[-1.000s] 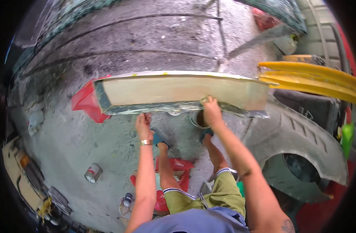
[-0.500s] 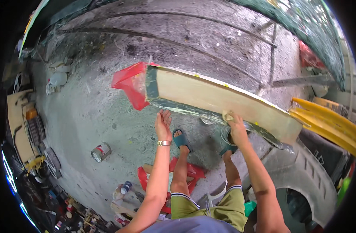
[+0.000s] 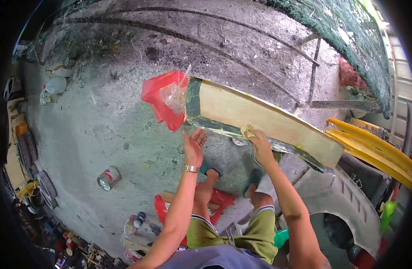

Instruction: The person applies a filler substance to a car bumper using a cloth, smoothing it over the surface. Later, the person uses a utility knife to cut and remove masking tape from a car hood.

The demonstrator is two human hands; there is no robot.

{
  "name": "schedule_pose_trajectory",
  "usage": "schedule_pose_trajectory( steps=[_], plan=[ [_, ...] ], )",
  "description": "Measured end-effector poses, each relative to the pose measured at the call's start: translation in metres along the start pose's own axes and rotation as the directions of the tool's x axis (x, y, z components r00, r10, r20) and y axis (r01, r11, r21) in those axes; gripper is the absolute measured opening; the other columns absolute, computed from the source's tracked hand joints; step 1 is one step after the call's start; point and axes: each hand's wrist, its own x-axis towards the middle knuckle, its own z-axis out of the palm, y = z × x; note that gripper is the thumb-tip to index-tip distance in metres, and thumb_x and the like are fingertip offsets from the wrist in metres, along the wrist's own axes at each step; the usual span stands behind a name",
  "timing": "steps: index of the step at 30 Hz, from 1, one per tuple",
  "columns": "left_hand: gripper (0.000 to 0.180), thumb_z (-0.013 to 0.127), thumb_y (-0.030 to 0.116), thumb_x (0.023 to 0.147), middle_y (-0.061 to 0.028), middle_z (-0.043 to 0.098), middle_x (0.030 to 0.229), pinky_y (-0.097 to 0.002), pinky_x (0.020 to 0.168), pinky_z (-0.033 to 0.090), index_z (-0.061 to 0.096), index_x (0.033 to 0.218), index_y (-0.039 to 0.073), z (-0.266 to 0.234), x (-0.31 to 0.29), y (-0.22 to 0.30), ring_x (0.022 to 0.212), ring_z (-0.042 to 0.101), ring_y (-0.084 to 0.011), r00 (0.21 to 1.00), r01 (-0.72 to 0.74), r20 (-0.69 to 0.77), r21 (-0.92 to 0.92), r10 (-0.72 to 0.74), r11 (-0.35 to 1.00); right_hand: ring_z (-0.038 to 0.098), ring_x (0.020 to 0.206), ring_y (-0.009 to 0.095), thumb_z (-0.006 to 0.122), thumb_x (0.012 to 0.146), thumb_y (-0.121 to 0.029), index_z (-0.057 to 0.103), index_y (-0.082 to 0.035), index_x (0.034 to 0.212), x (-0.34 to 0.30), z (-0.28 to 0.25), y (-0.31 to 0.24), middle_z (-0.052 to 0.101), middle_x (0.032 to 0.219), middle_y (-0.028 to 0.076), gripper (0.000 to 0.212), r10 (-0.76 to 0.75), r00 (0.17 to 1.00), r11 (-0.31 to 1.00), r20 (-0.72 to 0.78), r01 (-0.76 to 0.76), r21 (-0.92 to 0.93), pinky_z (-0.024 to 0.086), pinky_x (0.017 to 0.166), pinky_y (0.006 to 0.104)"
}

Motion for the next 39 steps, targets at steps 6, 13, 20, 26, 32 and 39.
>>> schedule_pose_trajectory(
  steps=[6, 13, 20, 26, 32, 39],
  plan=[
    [0.077, 0.033, 0.064, 0.088, -0.0162, 0.055, 0.121, -0.0361, 0.094, 0.037, 0.053, 0.116, -0.005, -0.014, 0.008, -0.001, 0.113, 0.050, -0.0258, 0.988, 0.140, 0.076, -0.118, -0.132, 0.983, 0.045, 0.122, 0.029, 0.050, 0.075, 0.001, 0.060, -0.003, 0.111, 0.078, 0.067, -0.102, 0.053, 0.126, 0.013, 0.038, 0.025, 0.995, 0.923, -0.096, 0.014, 0.384, 0.038, 0.101, 0.0365],
    [0.080, 0.032, 0.060, 0.090, -0.0210, 0.043, 0.132, -0.0417, 0.106, 0.028, 0.040, 0.127, -0.011, -0.006, 0.008, 0.007, 0.125, 0.039, -0.0310, 0.989, 0.027, 0.147, -0.070, -0.016, 0.997, 0.047, 0.120, 0.029, 0.052, 0.073, 0.002, 0.059, -0.012, 0.116, -0.051, -0.014, 0.008, 0.051, 0.128, 0.013, 0.046, 0.185, 0.965, 0.971, -0.187, -0.208, -0.114, 0.038, 0.101, 0.0356],
    [0.069, 0.035, 0.052, 0.093, -0.0208, 0.046, 0.130, -0.0422, 0.106, 0.028, 0.044, 0.124, -0.008, -0.023, 0.005, -0.002, 0.123, 0.041, -0.0312, 0.979, -0.021, 0.199, -0.139, 0.049, 0.990, 0.047, 0.120, 0.028, 0.049, 0.074, 0.007, 0.060, -0.003, 0.114, -0.075, -0.004, 0.016, 0.053, 0.125, 0.015, 0.043, 0.239, 0.930, 0.926, -0.281, -0.305, -0.222, 0.037, 0.102, 0.0345],
    [0.028, 0.050, 0.021, 0.093, -0.0114, 0.064, 0.098, -0.0329, 0.087, 0.045, 0.060, 0.104, -0.003, -0.017, 0.017, -0.002, 0.092, 0.059, -0.0179, 0.958, -0.264, 0.187, 0.293, 0.216, 0.919, 0.039, 0.127, 0.030, 0.052, 0.073, -0.003, 0.057, 0.000, 0.113, 0.104, 0.056, -0.063, 0.048, 0.131, 0.014, 0.041, -0.440, 0.898, 0.895, -0.024, 0.436, -0.094, 0.037, 0.103, 0.0364],
    [0.012, 0.058, 0.010, 0.088, -0.0046, 0.064, 0.075, -0.0240, 0.069, 0.046, 0.062, 0.082, 0.000, -0.014, 0.034, -0.005, 0.070, 0.058, -0.0091, 0.860, -0.510, 0.241, 0.424, 0.450, 0.748, 0.039, 0.127, 0.028, 0.052, 0.074, -0.005, 0.055, -0.003, 0.116, 0.123, 0.056, -0.056, 0.043, 0.137, 0.008, 0.041, -0.541, 0.840, 0.789, 0.038, 0.523, -0.322, 0.039, 0.102, 0.0346],
    [0.013, 0.059, 0.008, 0.088, -0.0021, 0.061, 0.070, -0.0212, 0.061, 0.045, 0.056, 0.076, 0.002, -0.007, 0.055, -0.007, 0.065, 0.056, -0.0066, 0.744, -0.667, 0.361, 0.361, 0.562, 0.652, 0.039, 0.125, 0.031, 0.054, 0.073, -0.009, 0.054, 0.000, 0.114, 0.169, 0.053, -0.062, 0.044, 0.132, 0.016, 0.042, -0.638, 0.755, 0.666, -0.150, 0.443, -0.600, 0.037, 0.102, 0.0354]
  ],
)
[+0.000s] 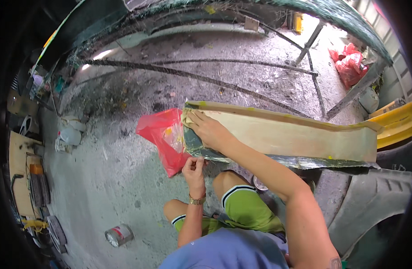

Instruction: The person applies a filler substance to a car bumper using a cloth, smoothing it over the surface. Later, the person uses a utility knife to cut and remove masking tape from a car hood.

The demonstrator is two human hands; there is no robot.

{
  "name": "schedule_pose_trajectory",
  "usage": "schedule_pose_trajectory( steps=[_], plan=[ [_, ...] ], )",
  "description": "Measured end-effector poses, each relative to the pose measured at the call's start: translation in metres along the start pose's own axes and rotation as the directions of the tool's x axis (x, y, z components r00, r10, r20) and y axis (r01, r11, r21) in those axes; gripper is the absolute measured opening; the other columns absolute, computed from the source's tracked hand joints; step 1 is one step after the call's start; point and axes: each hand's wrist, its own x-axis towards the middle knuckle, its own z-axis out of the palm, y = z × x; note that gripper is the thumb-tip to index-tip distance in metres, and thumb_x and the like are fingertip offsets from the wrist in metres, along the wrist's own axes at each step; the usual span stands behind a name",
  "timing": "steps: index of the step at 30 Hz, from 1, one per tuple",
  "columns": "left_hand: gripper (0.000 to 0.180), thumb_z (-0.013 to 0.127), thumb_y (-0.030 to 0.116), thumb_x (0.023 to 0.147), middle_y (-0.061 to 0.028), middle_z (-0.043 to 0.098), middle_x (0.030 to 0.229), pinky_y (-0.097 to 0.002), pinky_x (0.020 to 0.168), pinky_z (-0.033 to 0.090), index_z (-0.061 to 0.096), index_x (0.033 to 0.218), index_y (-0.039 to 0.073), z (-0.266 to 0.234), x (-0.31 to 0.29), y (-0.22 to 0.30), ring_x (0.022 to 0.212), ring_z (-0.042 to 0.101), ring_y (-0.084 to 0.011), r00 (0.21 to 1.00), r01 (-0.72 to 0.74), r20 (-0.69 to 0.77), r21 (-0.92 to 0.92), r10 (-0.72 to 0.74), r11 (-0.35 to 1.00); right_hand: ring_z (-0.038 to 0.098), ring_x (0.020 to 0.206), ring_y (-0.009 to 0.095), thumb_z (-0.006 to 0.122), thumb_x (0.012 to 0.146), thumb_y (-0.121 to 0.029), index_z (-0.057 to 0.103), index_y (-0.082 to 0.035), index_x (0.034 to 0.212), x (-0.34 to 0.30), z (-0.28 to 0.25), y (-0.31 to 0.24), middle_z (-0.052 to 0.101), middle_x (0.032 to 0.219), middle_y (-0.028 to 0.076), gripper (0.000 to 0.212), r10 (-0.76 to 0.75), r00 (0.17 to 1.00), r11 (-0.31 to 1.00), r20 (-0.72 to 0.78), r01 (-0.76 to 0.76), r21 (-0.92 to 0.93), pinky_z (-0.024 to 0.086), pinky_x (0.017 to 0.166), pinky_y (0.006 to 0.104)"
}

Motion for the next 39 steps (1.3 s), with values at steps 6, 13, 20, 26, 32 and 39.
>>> schedule_pose_trajectory(
  steps=[6, 13, 20, 26, 32, 39],
  plan=[
    [0.016, 0.059, 0.007, 0.088, -0.0003, 0.059, 0.067, -0.0206, 0.060, 0.044, 0.054, 0.073, 0.003, -0.002, 0.001, -0.004, 0.062, 0.055, -0.0060, 0.997, -0.075, 0.027, -0.028, 0.076, 0.997, 0.048, 0.107, 0.030, 0.056, 0.070, -0.010, 0.059, 0.001, 0.103, 0.001, -0.001, -0.012, 0.052, 0.114, 0.017, 0.035, 0.203, 0.978, 0.965, -0.040, -0.207, -0.159, 0.043, 0.089, 0.0343],
    [0.016, 0.059, 0.007, 0.087, 0.0002, 0.058, 0.066, -0.0201, 0.057, 0.044, 0.053, 0.073, 0.004, -0.009, 0.003, -0.010, 0.061, 0.054, -0.0052, 0.991, -0.132, 0.033, 0.006, 0.132, 0.991, 0.047, 0.111, 0.032, 0.054, 0.072, -0.007, 0.060, 0.003, 0.100, -0.025, 0.000, -0.021, 0.050, 0.120, 0.019, 0.031, 0.339, 0.937, 0.928, -0.084, -0.348, -0.134, 0.042, 0.093, 0.0354],
    [0.017, 0.060, 0.007, 0.087, 0.0004, 0.056, 0.065, -0.0208, 0.057, 0.042, 0.053, 0.072, 0.002, -0.005, 0.006, -0.016, 0.060, 0.052, -0.0062, 0.995, -0.097, 0.022, -0.051, 0.098, 0.994, 0.043, 0.121, 0.029, 0.052, 0.075, -0.003, 0.058, 0.000, 0.110, -0.036, -0.005, 0.011, 0.049, 0.128, 0.016, 0.035, 0.151, 0.989, 0.988, -0.002, -0.151, -0.018, 0.036, 0.102, 0.0351],
    [0.016, 0.055, 0.011, 0.090, -0.0048, 0.062, 0.070, -0.0219, 0.057, 0.046, 0.055, 0.076, 0.003, -0.017, 0.012, -0.007, 0.061, 0.059, -0.0106, 0.995, 0.005, 0.103, -0.009, -0.004, 1.000, 0.047, 0.118, 0.031, 0.049, 0.077, 0.004, 0.056, 0.000, 0.112, -0.180, -0.060, 0.026, 0.052, 0.121, 0.021, 0.036, 0.761, 0.645, 0.648, -0.063, -0.761, 0.038, 0.039, 0.100, 0.0371],
    [0.014, 0.051, 0.013, 0.091, -0.0062, 0.062, 0.070, -0.0204, 0.054, 0.046, 0.055, 0.080, 0.005, -0.001, 0.010, -0.006, 0.060, 0.058, -0.0099, 0.969, 0.066, 0.243, -0.064, -0.048, 0.996, 0.038, 0.128, 0.028, 0.047, 0.076, 0.002, 0.050, -0.001, 0.124, -0.078, -0.012, -0.028, 0.043, 0.134, 0.020, 0.048, 0.394, 0.919, 0.866, -0.029, -0.361, 0.346, 0.027, 0.109, 0.0374],
    [0.016, 0.054, 0.009, 0.089, -0.0047, 0.061, 0.072, -0.0245, 0.060, 0.047, 0.057, 0.077, -0.001, -0.018, 0.016, -0.002, 0.064, 0.058, -0.0108, 0.985, 0.041, 0.167, 0.028, -0.045, 0.999, 0.041, 0.126, 0.033, 0.046, 0.071, 0.006, 0.059, 0.001, 0.113, -0.242, -0.094, 0.029, 0.047, 0.130, 0.020, 0.044, 0.686, 0.715, 0.686, 0.130, -0.696, 0.210, 0.028, 0.108, 0.0375]
  ],
)
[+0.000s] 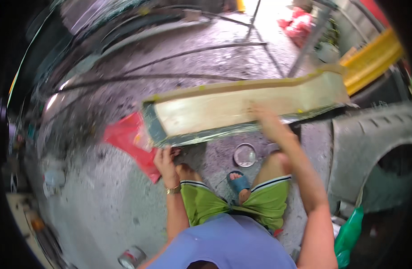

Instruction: The person applies a filler substance to a car bumper using a cloth, smoothing it over the surface. Later, the person uses a utility knife to cut and remove masking tape from a car hood.

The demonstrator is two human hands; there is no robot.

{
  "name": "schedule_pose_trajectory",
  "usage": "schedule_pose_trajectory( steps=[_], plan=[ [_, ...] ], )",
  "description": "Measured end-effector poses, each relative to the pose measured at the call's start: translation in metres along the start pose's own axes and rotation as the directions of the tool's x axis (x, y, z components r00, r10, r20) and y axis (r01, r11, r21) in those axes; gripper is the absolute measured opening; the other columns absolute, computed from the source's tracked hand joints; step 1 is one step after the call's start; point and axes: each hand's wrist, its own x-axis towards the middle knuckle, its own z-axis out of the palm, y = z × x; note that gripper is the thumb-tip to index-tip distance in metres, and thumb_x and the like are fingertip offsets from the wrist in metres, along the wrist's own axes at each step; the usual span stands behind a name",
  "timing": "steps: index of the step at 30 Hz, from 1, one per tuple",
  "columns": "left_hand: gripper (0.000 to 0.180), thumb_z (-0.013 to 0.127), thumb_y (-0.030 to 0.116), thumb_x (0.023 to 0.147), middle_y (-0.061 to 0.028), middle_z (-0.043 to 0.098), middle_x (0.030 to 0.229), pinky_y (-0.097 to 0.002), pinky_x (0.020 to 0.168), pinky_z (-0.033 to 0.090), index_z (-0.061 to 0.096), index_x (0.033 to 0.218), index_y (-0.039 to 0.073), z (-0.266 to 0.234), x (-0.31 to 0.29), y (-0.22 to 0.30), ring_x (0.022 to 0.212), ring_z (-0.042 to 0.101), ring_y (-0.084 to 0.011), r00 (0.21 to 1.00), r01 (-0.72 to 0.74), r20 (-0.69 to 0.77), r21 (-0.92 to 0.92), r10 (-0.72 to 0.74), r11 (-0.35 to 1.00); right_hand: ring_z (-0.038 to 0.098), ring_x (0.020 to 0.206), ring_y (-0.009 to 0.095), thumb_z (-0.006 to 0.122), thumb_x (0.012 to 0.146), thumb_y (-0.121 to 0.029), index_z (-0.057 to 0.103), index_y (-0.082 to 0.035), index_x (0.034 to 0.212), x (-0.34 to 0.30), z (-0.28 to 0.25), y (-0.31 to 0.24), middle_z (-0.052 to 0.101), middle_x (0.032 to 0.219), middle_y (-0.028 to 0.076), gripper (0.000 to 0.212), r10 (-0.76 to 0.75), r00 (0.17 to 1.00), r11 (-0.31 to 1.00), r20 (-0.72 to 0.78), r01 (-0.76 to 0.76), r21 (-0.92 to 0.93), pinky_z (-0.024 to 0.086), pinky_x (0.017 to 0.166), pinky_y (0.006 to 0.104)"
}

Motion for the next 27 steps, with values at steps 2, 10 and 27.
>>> schedule_pose_trajectory(
  steps=[2, 10, 27],
  plan=[
    [0.016, 0.055, 0.012, 0.090, -0.0022, 0.061, 0.074, -0.0231, 0.060, 0.045, 0.060, 0.082, 0.000, 0.001, 0.001, -0.009, 0.064, 0.056, -0.0085, 0.999, -0.002, 0.048, -0.062, 0.005, 0.998, 0.044, 0.122, 0.033, 0.042, 0.064, 0.014, 0.062, 0.002, 0.107, -0.034, -0.021, 0.007, 0.053, 0.124, 0.020, 0.049, 0.039, 0.991, 0.996, -0.126, -0.049, -0.073, 0.031, 0.106, 0.0378],
    [0.018, 0.054, 0.014, 0.091, -0.0019, 0.060, 0.071, -0.0219, 0.060, 0.044, 0.058, 0.078, 0.003, 0.002, -0.003, -0.008, 0.063, 0.054, -0.0070, 0.999, -0.044, 0.020, -0.124, 0.047, 0.991, 0.042, 0.123, 0.029, 0.048, 0.066, 0.011, 0.060, -0.002, 0.111, 0.065, 0.061, -0.118, 0.050, 0.130, 0.009, 0.048, -0.537, 0.811, 0.841, 0.234, 0.536, 0.071, 0.039, 0.101, 0.0347],
    [0.013, 0.053, 0.009, 0.091, -0.0018, 0.061, 0.077, -0.0220, 0.065, 0.044, 0.058, 0.084, -0.001, 0.005, -0.004, -0.013, 0.068, 0.054, -0.0066, 0.996, -0.083, 0.032, -0.133, 0.088, 0.988, 0.041, 0.123, 0.033, 0.046, 0.075, 0.009, 0.056, -0.002, 0.116, 0.036, 0.044, -0.063, 0.050, 0.127, 0.018, 0.044, -0.091, 0.979, 0.990, -0.183, 0.069, -0.123, 0.031, 0.106, 0.0399]
  ],
)
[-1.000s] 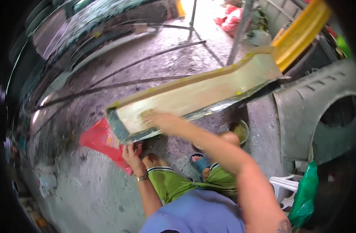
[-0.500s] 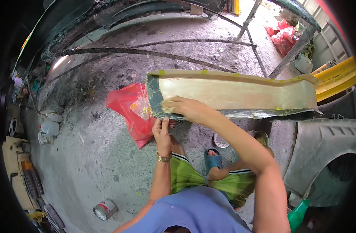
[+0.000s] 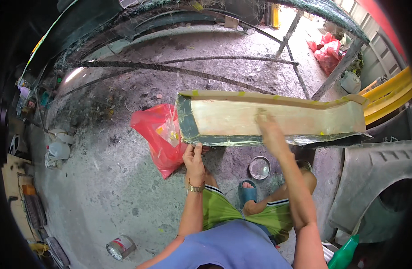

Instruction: The person applies a filler substance to a car bumper using a cloth, smoothing it over the surface. Later, the person uses a utility knife to cut and remove masking tape from a car hood.

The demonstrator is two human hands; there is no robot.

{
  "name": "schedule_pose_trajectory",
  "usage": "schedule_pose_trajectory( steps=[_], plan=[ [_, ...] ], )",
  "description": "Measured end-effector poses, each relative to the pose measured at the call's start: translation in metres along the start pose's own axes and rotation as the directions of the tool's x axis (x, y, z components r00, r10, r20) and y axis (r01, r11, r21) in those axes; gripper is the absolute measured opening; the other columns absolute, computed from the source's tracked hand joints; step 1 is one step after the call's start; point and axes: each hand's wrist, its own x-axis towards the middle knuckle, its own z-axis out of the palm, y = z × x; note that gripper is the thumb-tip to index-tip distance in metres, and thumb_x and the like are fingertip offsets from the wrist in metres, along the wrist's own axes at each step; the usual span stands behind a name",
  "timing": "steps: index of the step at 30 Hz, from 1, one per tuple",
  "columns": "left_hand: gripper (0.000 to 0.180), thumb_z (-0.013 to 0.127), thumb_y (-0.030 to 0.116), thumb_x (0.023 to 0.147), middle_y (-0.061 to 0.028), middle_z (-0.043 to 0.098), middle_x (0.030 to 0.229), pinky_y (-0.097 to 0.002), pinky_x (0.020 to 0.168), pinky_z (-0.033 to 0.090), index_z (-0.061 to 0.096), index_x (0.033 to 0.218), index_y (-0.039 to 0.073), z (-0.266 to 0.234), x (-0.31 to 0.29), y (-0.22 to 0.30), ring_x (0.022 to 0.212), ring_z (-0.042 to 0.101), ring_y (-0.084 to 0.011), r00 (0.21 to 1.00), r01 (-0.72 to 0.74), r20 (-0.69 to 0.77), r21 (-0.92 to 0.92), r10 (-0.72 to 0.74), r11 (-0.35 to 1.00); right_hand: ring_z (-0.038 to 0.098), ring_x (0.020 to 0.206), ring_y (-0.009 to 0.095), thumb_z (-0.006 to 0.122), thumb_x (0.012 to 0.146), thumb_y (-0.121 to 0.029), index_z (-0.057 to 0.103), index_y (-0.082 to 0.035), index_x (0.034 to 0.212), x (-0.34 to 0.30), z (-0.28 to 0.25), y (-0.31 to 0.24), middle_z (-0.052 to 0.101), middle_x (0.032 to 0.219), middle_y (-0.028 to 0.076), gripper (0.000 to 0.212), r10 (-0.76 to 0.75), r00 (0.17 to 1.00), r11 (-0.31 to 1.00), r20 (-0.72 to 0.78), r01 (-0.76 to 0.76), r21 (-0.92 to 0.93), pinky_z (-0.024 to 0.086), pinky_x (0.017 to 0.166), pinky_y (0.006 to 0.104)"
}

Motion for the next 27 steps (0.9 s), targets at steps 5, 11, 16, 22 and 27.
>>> schedule_pose_trajectory(
  steps=[5, 11, 16, 22, 27],
  plan=[
    [0.013, 0.052, 0.010, 0.092, -0.0029, 0.061, 0.081, -0.0225, 0.066, 0.045, 0.058, 0.089, -0.001, -0.005, 0.002, -0.006, 0.071, 0.055, -0.0071, 1.000, 0.002, 0.031, 0.004, -0.002, 1.000, 0.039, 0.125, 0.034, 0.050, 0.078, 0.003, 0.058, -0.002, 0.114, 0.078, 0.073, -0.105, 0.051, 0.127, 0.015, 0.037, -0.351, 0.933, 0.917, 0.082, 0.325, 0.231, 0.031, 0.106, 0.0379],
    [0.018, 0.051, 0.014, 0.092, -0.0037, 0.061, 0.074, -0.0241, 0.058, 0.044, 0.056, 0.080, 0.001, -0.004, 0.005, 0.001, 0.065, 0.055, -0.0088, 1.000, -0.008, -0.020, 0.060, 0.009, 0.998, 0.042, 0.124, 0.029, 0.047, 0.076, 0.003, 0.058, -0.004, 0.115, 0.052, 0.064, -0.106, 0.051, 0.129, 0.012, 0.041, -0.432, 0.868, 0.827, 0.245, 0.273, 0.491, 0.032, 0.106, 0.0357],
    [0.013, 0.049, 0.009, 0.090, -0.0089, 0.062, 0.081, -0.0289, 0.063, 0.050, 0.055, 0.091, -0.002, 0.003, 0.004, 0.011, 0.069, 0.060, -0.0162, 0.997, 0.058, -0.051, 0.161, -0.050, 0.985, 0.040, 0.126, 0.026, 0.046, 0.076, 0.003, 0.059, -0.004, 0.115, 0.020, 0.022, -0.021, 0.049, 0.130, 0.013, 0.042, -0.374, 0.918, 0.910, 0.135, 0.335, 0.242, 0.031, 0.107, 0.0347],
    [0.016, 0.048, 0.016, 0.094, -0.0053, 0.059, 0.080, -0.0245, 0.061, 0.047, 0.054, 0.093, 0.001, 0.012, 0.000, 0.007, 0.067, 0.055, -0.0126, 0.996, 0.038, -0.077, 0.047, -0.034, 0.998, 0.048, 0.118, 0.028, 0.044, 0.072, 0.007, 0.052, -0.003, 0.121, -0.063, -0.072, 0.119, 0.047, 0.130, 0.017, 0.051, 0.136, 0.990, 0.987, 0.038, -0.132, -0.088, 0.037, 0.102, 0.0353],
    [0.016, 0.048, 0.017, 0.094, -0.0051, 0.058, 0.079, -0.0243, 0.061, 0.046, 0.053, 0.092, 0.001, 0.014, -0.005, -0.001, 0.065, 0.054, -0.0122, 0.998, 0.055, -0.003, 0.026, -0.055, 0.998, 0.054, 0.109, 0.031, 0.046, 0.077, -0.005, 0.057, 0.003, 0.106, -0.074, -0.087, 0.163, 0.054, 0.117, 0.024, 0.032, 0.701, 0.692, 0.675, 0.173, -0.565, -0.475, 0.045, 0.092, 0.0381]
  ],
)
